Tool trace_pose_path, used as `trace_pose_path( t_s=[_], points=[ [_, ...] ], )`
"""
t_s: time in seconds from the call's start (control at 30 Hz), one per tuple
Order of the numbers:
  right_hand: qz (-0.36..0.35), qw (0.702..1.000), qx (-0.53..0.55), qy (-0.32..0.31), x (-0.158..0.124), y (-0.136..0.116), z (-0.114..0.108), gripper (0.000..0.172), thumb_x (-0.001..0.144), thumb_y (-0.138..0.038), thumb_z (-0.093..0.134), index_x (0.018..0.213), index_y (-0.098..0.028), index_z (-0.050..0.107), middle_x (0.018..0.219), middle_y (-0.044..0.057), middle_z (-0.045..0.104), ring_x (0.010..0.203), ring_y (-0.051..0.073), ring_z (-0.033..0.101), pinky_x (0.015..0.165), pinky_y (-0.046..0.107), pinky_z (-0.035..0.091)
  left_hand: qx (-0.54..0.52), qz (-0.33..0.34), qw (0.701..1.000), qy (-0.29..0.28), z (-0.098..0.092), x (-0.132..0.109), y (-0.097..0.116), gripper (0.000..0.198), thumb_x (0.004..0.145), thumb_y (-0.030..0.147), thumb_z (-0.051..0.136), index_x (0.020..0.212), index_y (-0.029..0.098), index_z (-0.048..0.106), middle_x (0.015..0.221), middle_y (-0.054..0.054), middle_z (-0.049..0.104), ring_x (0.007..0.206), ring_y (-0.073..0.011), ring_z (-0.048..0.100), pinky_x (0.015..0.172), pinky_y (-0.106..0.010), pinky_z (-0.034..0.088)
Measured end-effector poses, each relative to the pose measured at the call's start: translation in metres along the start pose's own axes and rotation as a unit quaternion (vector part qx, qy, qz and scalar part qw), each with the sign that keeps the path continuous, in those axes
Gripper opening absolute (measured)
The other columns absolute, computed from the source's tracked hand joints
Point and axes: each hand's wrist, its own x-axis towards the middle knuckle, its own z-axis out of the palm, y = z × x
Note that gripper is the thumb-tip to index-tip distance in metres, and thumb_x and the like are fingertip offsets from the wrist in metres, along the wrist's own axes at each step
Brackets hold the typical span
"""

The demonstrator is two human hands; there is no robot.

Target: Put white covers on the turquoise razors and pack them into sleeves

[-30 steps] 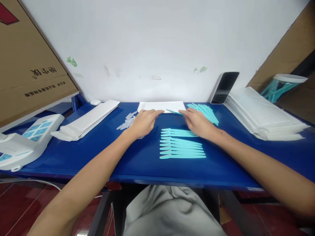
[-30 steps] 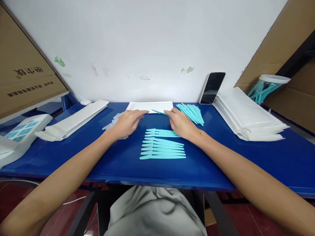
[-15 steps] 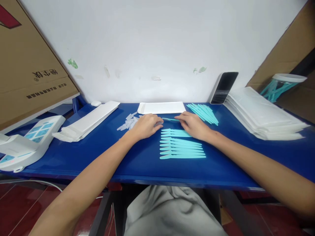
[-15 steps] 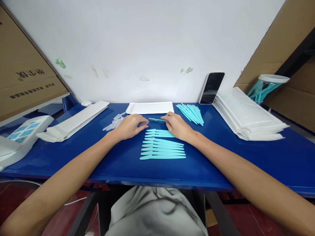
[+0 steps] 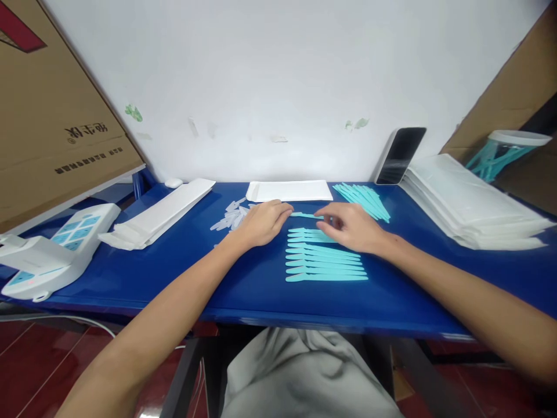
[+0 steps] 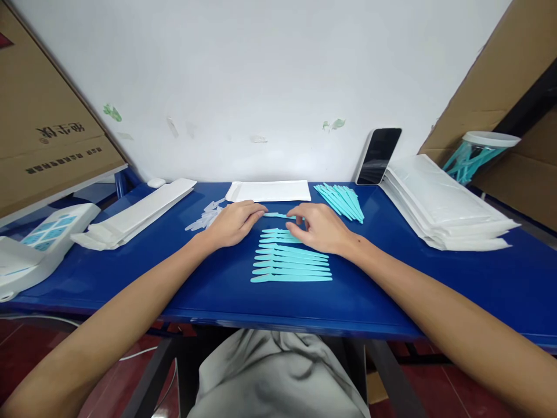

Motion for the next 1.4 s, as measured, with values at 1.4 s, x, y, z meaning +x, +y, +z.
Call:
trace_pose_path(
  t_s=[1.4],
  points=[
    [0.014,0.994,-0.019,-0.103,0.002,0.031,-0.001,0.025,0.096,-0.038,0.053,0.099,-0.021,0.071,0.095,0.009,0.060,0.081,0.024,0.060,0.074,0.037,0.048,-0.052,-0.019,0.995,0.079,0.007,0.004,-0.003,0.026,0.098,0.025,0.055,0.114,0.020,0.075,0.113,-0.008,0.077,0.088,-0.0217,0.072,0.083,-0.034,0.054]
  ],
)
